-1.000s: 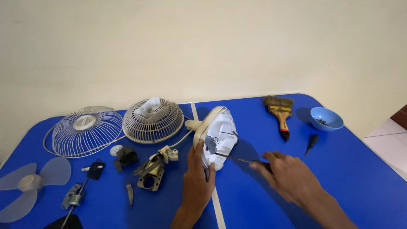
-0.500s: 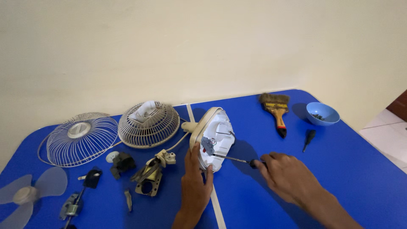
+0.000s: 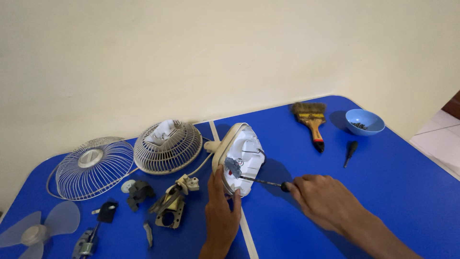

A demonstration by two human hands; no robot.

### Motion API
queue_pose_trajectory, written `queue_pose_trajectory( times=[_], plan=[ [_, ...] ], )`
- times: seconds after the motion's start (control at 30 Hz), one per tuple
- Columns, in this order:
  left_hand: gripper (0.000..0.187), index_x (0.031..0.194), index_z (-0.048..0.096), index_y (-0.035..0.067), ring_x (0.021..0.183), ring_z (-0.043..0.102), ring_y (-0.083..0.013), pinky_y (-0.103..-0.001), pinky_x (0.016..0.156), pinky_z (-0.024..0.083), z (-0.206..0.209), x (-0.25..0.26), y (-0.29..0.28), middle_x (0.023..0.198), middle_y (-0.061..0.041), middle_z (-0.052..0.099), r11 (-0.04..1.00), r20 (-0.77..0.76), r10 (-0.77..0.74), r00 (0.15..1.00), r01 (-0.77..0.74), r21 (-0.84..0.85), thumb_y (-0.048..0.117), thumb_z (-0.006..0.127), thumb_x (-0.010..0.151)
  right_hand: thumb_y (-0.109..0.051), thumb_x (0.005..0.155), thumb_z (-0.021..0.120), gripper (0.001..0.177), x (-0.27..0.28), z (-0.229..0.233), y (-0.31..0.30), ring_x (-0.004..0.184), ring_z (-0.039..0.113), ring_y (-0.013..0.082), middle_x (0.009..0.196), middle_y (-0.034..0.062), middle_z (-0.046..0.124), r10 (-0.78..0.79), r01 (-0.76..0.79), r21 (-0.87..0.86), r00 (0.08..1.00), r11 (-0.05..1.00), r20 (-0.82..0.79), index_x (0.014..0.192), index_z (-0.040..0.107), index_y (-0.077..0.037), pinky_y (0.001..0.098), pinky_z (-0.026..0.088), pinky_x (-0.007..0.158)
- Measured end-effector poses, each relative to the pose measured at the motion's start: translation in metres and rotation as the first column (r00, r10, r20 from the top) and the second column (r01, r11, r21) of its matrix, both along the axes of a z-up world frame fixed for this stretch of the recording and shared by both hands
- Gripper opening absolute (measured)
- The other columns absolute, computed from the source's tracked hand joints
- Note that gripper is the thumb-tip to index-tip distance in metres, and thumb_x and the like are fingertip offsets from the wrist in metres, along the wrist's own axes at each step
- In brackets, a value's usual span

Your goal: The person assembles a disassembled electric fan on a blue table. They use a screwdriver to fasten screws into the fan housing and motor assembly, then use a brush to clean dust from the components. Screws are collected in a small blue bowl.

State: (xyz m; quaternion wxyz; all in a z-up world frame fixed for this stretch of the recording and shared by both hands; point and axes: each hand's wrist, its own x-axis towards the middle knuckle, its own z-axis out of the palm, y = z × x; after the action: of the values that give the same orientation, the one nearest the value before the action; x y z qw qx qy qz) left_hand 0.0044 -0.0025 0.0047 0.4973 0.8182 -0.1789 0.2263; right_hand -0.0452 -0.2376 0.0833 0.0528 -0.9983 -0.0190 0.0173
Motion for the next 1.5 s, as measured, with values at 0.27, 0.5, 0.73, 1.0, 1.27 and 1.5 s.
queue_pose_trajectory(
  times=[0.27, 0.5, 0.73, 1.0, 1.27, 1.5],
  plan=[
    [0.075, 0.154, 0.025, 0.008, 0.120, 0.063, -0.0465, -0.043, 0.086, 0.064, -0.003, 0.001, 0.000, 0.153, -0.029, 0.038, 1.000, -0.060, 0.003, 0.998, -0.004, -0.011, 0.010, 0.065, 0.091, -0.033, 0.087, 0.064, 0.049, 0.001, 0.003, -0.007, 0.084, 0.072, 0.0357, 0.120, 0.0138, 0.061, 0.089, -0.089, -0.008, 0.994, 0.996, 0.064, 0.132, 0.061, -0.015, 0.0478, 0.059, 0.075],
    [0.075, 0.155, 0.027, 0.008, 0.122, 0.061, -0.0499, -0.046, 0.091, 0.059, -0.008, 0.002, 0.000, 0.151, -0.031, 0.040, 0.999, 0.005, 0.051, 0.999, -0.051, 0.017, 0.011, 0.067, 0.091, -0.038, 0.110, 0.053, 0.030, 0.001, -0.013, -0.010, 0.085, 0.073, 0.0316, 0.097, 0.0101, 0.072, 0.055, -0.056, -0.020, 0.998, 0.998, -0.028, 0.107, 0.068, -0.012, 0.0456, 0.059, 0.080],
    [0.076, 0.155, 0.025, 0.009, 0.122, 0.062, -0.0473, -0.043, 0.088, 0.061, -0.005, 0.002, -0.001, 0.152, -0.030, 0.039, 1.000, -0.040, 0.026, 0.999, -0.027, -0.016, 0.010, 0.065, 0.091, -0.031, 0.087, 0.065, 0.044, -0.003, -0.010, -0.012, 0.085, 0.071, 0.0354, 0.114, 0.0139, 0.064, 0.111, -0.120, 0.051, 0.983, 0.991, 0.147, 0.127, 0.064, -0.012, 0.0476, 0.058, 0.073],
    [0.076, 0.156, 0.023, 0.008, 0.121, 0.064, -0.0459, -0.042, 0.086, 0.059, -0.006, 0.001, 0.000, 0.153, -0.030, 0.038, 1.000, -0.055, 0.008, 0.998, -0.009, -0.026, 0.009, 0.063, 0.092, -0.031, 0.099, 0.060, 0.023, -0.007, 0.005, 0.001, 0.091, 0.072, 0.0317, 0.094, 0.0096, 0.070, 0.064, -0.064, 0.000, 0.998, 0.998, 0.001, 0.105, 0.066, -0.010, 0.0454, 0.058, 0.079],
    [0.076, 0.156, 0.024, 0.009, 0.124, 0.061, -0.0460, -0.044, 0.090, 0.062, -0.005, 0.002, 0.000, 0.152, -0.029, 0.040, 1.000, -0.049, 0.028, 0.998, -0.029, -0.009, 0.011, 0.064, 0.091, -0.034, 0.091, 0.068, 0.054, -0.003, 0.004, -0.007, 0.092, 0.072, 0.0304, 0.127, 0.0093, 0.059, 0.001, -0.001, 0.003, 0.999, 1.000, -0.053, 0.141, 0.056, -0.018, 0.0414, 0.059, 0.083],
    [0.074, 0.155, 0.028, 0.008, 0.127, 0.060, -0.0447, -0.042, 0.092, 0.060, -0.007, 0.001, -0.001, 0.152, -0.028, 0.042, 0.998, -0.022, 0.038, 0.999, -0.038, -0.041, 0.011, 0.066, 0.091, -0.031, 0.103, 0.067, 0.019, -0.001, -0.004, -0.012, 0.100, 0.071, 0.0291, 0.103, 0.0053, 0.069, 0.198, -0.194, -0.036, 0.966, 0.980, 0.167, 0.112, 0.063, -0.014, 0.0428, 0.058, 0.086]
  ],
)
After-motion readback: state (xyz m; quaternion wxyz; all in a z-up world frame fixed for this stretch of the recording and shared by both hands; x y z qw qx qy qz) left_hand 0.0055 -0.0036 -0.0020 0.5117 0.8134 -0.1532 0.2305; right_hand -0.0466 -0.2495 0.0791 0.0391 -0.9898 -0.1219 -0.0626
